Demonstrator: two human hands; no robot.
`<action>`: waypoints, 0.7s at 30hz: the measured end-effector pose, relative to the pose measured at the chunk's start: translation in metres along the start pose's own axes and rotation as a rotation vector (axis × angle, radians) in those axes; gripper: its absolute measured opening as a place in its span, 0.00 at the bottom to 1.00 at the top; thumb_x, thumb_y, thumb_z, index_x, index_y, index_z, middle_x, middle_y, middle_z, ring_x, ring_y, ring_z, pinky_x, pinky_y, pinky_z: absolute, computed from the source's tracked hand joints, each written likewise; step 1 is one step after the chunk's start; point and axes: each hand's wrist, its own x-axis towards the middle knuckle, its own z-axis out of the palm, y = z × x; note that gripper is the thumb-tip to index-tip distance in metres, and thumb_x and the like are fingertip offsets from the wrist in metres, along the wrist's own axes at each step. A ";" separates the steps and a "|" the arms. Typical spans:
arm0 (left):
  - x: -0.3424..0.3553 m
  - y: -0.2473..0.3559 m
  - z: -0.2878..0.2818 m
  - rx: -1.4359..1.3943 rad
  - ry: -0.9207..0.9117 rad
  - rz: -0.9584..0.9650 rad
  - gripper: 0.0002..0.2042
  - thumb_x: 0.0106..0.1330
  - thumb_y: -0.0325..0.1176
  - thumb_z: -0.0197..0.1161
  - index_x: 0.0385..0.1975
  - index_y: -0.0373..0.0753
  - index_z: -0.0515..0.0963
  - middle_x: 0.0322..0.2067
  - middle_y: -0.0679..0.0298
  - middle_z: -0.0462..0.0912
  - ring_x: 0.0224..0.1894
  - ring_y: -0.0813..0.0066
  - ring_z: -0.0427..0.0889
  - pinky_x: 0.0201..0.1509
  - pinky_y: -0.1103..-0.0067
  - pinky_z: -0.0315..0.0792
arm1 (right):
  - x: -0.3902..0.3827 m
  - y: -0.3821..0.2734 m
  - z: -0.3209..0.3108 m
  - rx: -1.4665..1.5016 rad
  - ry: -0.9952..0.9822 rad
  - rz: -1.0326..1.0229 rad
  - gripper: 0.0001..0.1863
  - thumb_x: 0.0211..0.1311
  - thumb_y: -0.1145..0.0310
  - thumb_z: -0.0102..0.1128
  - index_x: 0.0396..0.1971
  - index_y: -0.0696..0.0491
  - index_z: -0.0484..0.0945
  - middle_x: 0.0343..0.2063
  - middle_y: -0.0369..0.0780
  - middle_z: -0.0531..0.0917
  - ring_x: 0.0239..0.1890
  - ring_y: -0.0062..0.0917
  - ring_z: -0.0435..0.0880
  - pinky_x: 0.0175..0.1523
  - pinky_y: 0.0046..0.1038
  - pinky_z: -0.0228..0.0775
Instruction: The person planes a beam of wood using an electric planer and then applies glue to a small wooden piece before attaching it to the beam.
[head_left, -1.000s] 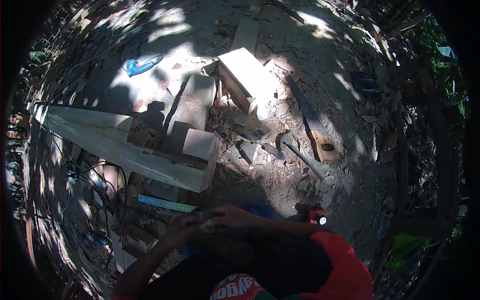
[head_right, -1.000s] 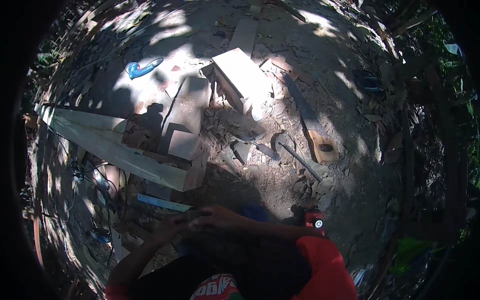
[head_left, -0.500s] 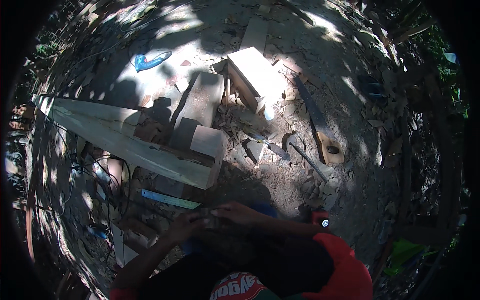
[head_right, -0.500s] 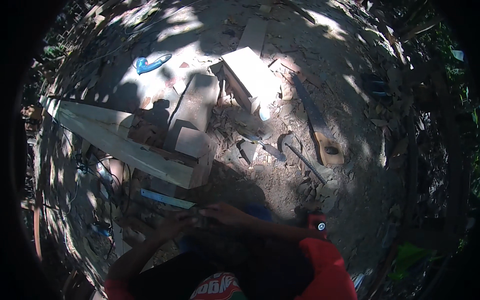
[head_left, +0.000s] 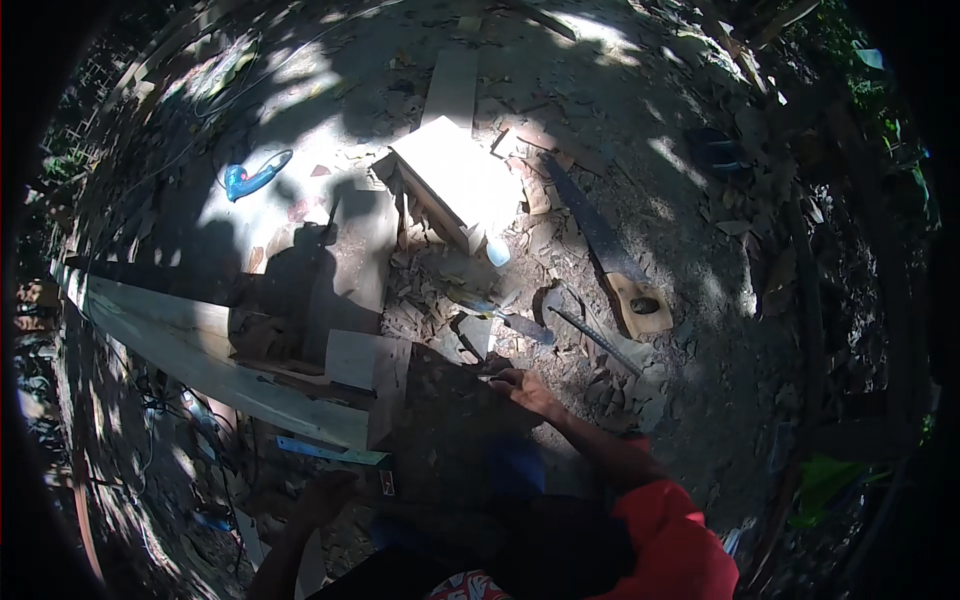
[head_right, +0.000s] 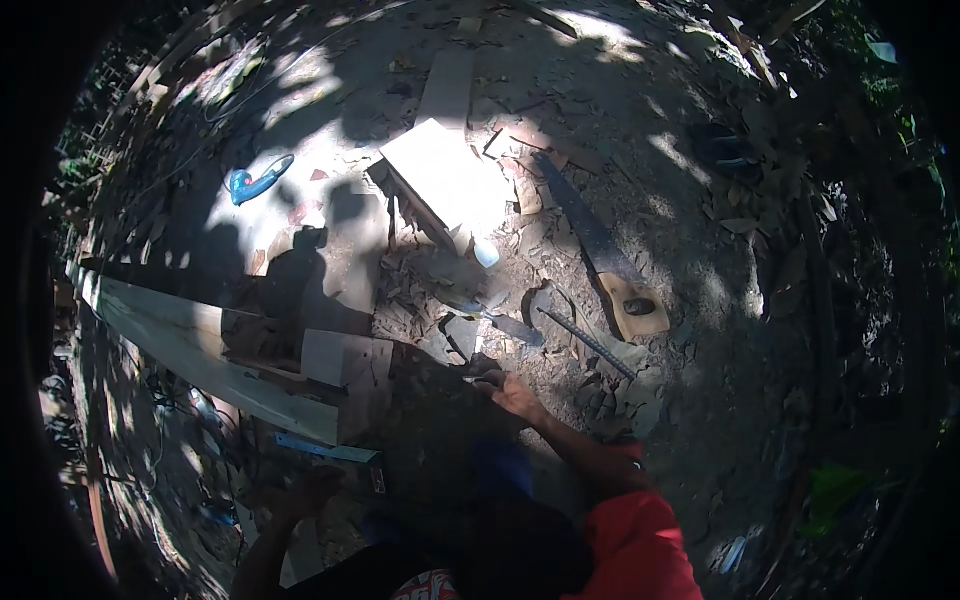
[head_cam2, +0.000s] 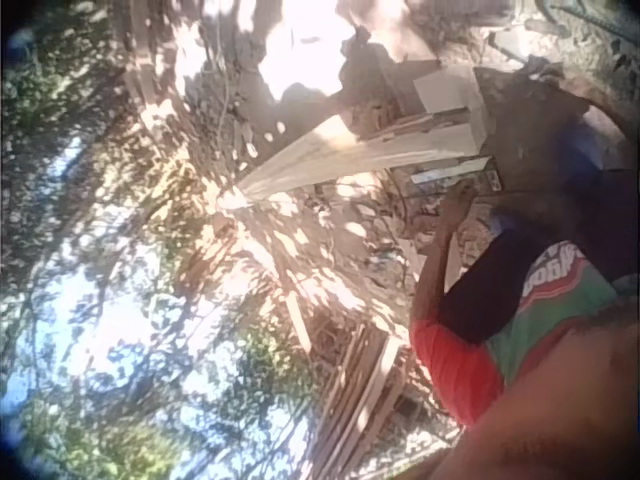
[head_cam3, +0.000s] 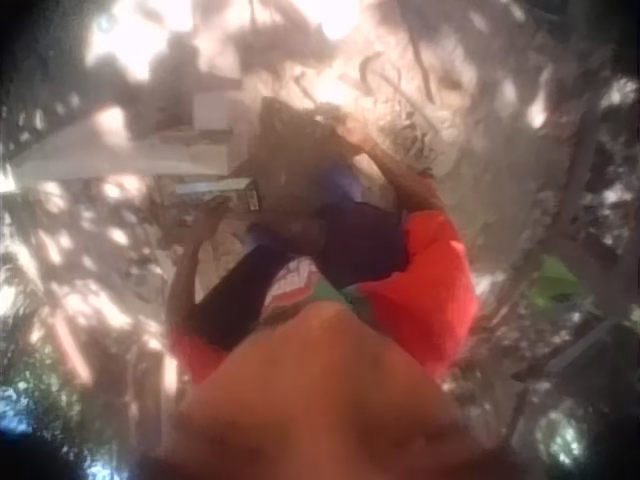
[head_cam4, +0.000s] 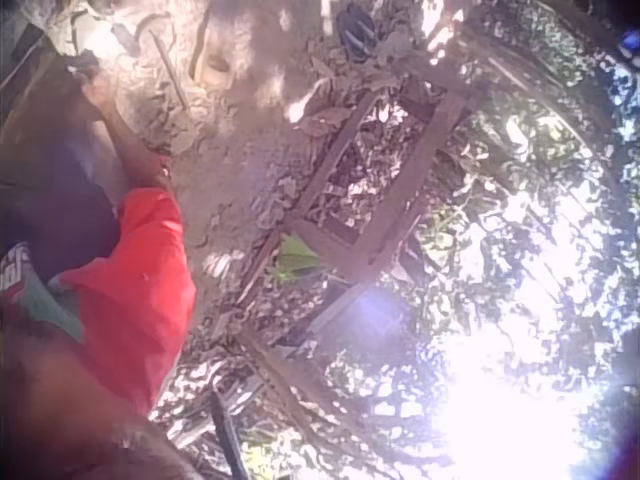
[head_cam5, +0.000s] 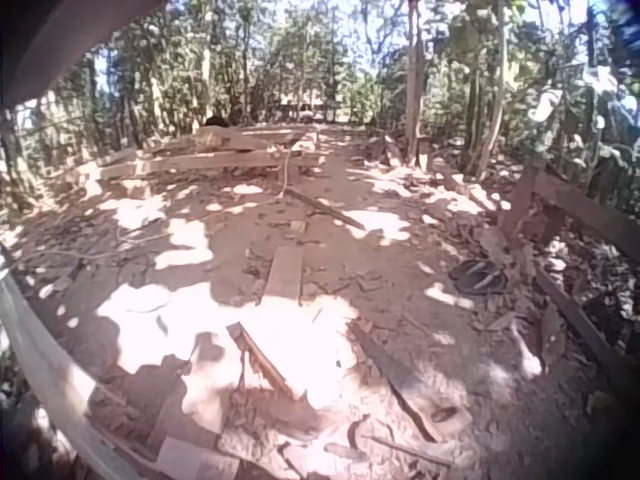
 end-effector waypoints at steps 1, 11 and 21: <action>-0.003 -0.005 -0.001 -0.007 -0.005 -0.029 0.21 0.70 0.49 0.62 0.53 0.39 0.81 0.52 0.53 0.84 0.55 0.53 0.83 0.59 0.64 0.76 | 0.002 0.003 0.001 0.057 -0.013 0.020 0.23 0.70 0.54 0.61 0.50 0.60 0.81 0.40 0.41 0.85 0.42 0.23 0.83 0.45 0.29 0.73; -0.025 0.000 -0.018 0.124 -0.109 -0.122 0.14 0.72 0.41 0.58 0.49 0.44 0.84 0.51 0.57 0.85 0.54 0.56 0.83 0.60 0.63 0.76 | 0.019 0.013 0.012 -0.253 -0.059 0.167 0.19 0.66 0.55 0.62 0.43 0.56 0.82 0.35 0.46 0.85 0.42 0.39 0.86 0.48 0.40 0.76; 0.007 0.061 -0.052 -0.127 -0.098 -0.457 0.14 0.71 0.41 0.61 0.48 0.39 0.84 0.50 0.56 0.85 0.54 0.56 0.84 0.58 0.64 0.78 | 0.010 0.032 0.028 -0.286 0.018 0.149 0.17 0.64 0.57 0.65 0.45 0.53 0.80 0.35 0.45 0.84 0.42 0.39 0.86 0.48 0.38 0.77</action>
